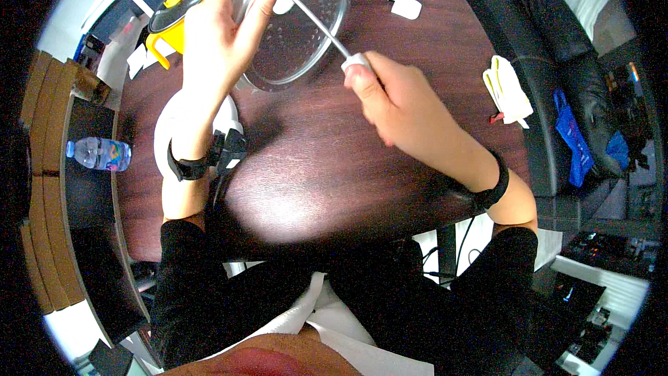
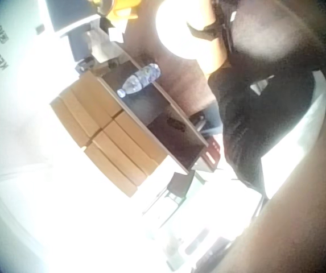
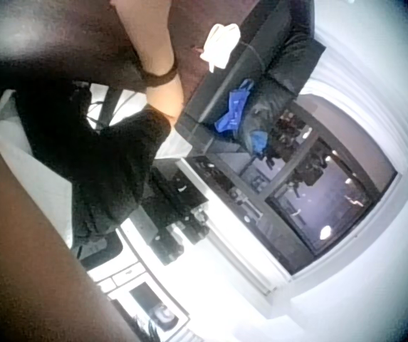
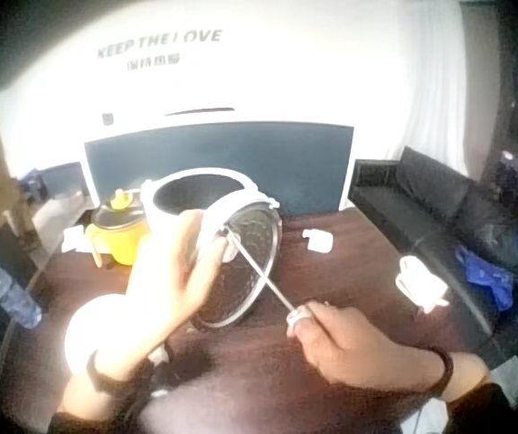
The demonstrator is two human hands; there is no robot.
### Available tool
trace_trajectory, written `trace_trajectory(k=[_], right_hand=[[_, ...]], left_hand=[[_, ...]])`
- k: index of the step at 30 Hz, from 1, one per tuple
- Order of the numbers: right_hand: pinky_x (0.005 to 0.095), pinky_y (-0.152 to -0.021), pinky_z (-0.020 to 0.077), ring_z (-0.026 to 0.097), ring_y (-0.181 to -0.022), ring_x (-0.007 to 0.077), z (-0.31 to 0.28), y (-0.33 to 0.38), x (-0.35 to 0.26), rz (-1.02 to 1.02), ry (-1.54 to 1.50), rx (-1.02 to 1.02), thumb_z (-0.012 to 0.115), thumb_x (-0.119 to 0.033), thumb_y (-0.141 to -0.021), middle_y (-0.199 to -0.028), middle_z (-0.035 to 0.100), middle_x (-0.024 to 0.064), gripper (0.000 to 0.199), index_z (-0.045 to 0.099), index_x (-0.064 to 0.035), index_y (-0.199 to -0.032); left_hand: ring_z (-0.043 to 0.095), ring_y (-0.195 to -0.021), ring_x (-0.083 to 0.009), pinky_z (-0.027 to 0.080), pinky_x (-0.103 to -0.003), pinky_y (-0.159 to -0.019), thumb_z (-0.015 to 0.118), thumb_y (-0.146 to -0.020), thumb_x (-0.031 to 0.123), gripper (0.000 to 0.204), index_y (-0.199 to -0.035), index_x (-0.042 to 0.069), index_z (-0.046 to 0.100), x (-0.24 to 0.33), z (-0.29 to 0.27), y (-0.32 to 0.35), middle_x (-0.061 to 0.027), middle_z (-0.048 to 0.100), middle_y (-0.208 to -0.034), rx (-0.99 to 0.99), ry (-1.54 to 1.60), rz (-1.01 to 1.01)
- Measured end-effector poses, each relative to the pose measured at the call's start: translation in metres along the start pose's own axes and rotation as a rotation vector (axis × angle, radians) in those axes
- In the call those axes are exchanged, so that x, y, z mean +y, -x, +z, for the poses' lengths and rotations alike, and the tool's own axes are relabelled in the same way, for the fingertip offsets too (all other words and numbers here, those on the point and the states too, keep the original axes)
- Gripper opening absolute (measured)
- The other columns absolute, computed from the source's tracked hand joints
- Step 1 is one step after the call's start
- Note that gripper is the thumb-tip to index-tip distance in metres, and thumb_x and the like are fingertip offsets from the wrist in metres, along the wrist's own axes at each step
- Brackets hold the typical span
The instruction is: The person uses a screwdriver to remove multiple screws from a circular metal lid. They place the removed screws on the table and continue unscrewing until the lid is fully disassembled.
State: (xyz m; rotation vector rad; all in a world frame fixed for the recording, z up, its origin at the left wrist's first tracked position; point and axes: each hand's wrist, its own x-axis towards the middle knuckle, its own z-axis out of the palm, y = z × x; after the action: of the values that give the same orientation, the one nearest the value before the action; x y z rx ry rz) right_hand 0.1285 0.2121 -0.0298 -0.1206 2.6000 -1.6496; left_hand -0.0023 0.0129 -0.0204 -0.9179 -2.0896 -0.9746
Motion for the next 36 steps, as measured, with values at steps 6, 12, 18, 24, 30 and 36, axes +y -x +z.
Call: trace_trajectory(k=[6,12,18,24,30,36], right_hand=[[0.0437,-0.054,0.0462,0.061,-0.062,0.0375,-0.029,-0.020,-0.002,-0.437,0.699,0.293,0.058,-0.031,-0.094,-0.065,0.059,0.0184,0.026,0.062,-0.0055,-0.098],[0.0341,-0.059,0.0494,0.062,-0.066,0.0298,-0.065,-0.021,-0.015,-0.715,1.138,0.378,0.066,-0.026,-0.087,-0.086,0.065,0.0135,0.034,0.062,-0.0097,-0.116],[0.0336,-0.058,0.0510,0.064,-0.067,0.0294,-0.074,-0.015,-0.027,-0.675,1.181,0.380,0.070,-0.029,-0.083,-0.084,0.066,0.0111,0.033,0.065,-0.0094,-0.110],[0.0253,-0.046,0.0381,0.053,-0.050,0.0124,-0.044,-0.004,-0.003,-0.182,0.418,0.099,0.051,-0.037,-0.098,-0.065,0.056,0.0036,0.034,0.061,-0.0052,-0.098],[0.0198,-0.037,0.0324,0.045,-0.039,0.0061,-0.002,0.009,-0.006,0.111,-0.208,-0.108,0.034,-0.041,-0.103,-0.058,0.048,-0.0002,0.041,0.052,-0.0042,-0.097],[0.0218,-0.036,0.0347,0.047,-0.037,0.0101,0.003,0.001,0.003,0.081,-0.238,-0.137,0.032,-0.041,-0.103,-0.057,0.051,0.0028,0.041,0.051,-0.0057,-0.093]], left_hand=[[0.057,-0.057,-0.0208,0.044,-0.031,-0.054,0.061,-0.088,0.012,0.016,-0.094,-0.002,0.057,0.004,-0.013,-0.008,-0.0139,0.058,-0.067,-0.004,0.042,0.049],[0.057,-0.056,-0.0220,0.045,-0.031,-0.053,0.062,-0.088,0.012,0.018,-0.096,-0.003,0.058,-0.001,-0.018,-0.008,-0.0135,0.059,-0.066,-0.083,0.046,0.132],[0.069,-0.081,-0.0226,0.052,-0.032,-0.071,0.067,-0.087,0.033,0.045,-0.115,-0.002,0.061,-0.015,-0.021,-0.009,-0.0185,0.069,-0.088,-0.239,-0.019,0.076],[0.069,-0.082,-0.0230,0.052,-0.032,-0.072,0.067,-0.087,0.034,0.045,-0.113,-0.002,0.061,-0.005,-0.021,-0.009,-0.0184,0.069,-0.089,-0.227,0.037,0.008],[0.068,-0.078,-0.0319,0.052,-0.037,-0.068,0.064,-0.088,0.030,0.038,-0.108,-0.001,0.061,-0.012,0.004,0.000,-0.0214,0.066,-0.081,-0.039,-0.044,0.112],[0.067,-0.073,-0.0352,0.052,-0.040,-0.067,0.064,-0.087,0.027,0.035,-0.106,-0.002,0.059,-0.002,0.007,-0.001,-0.0228,0.065,-0.076,0.010,-0.041,0.103]])
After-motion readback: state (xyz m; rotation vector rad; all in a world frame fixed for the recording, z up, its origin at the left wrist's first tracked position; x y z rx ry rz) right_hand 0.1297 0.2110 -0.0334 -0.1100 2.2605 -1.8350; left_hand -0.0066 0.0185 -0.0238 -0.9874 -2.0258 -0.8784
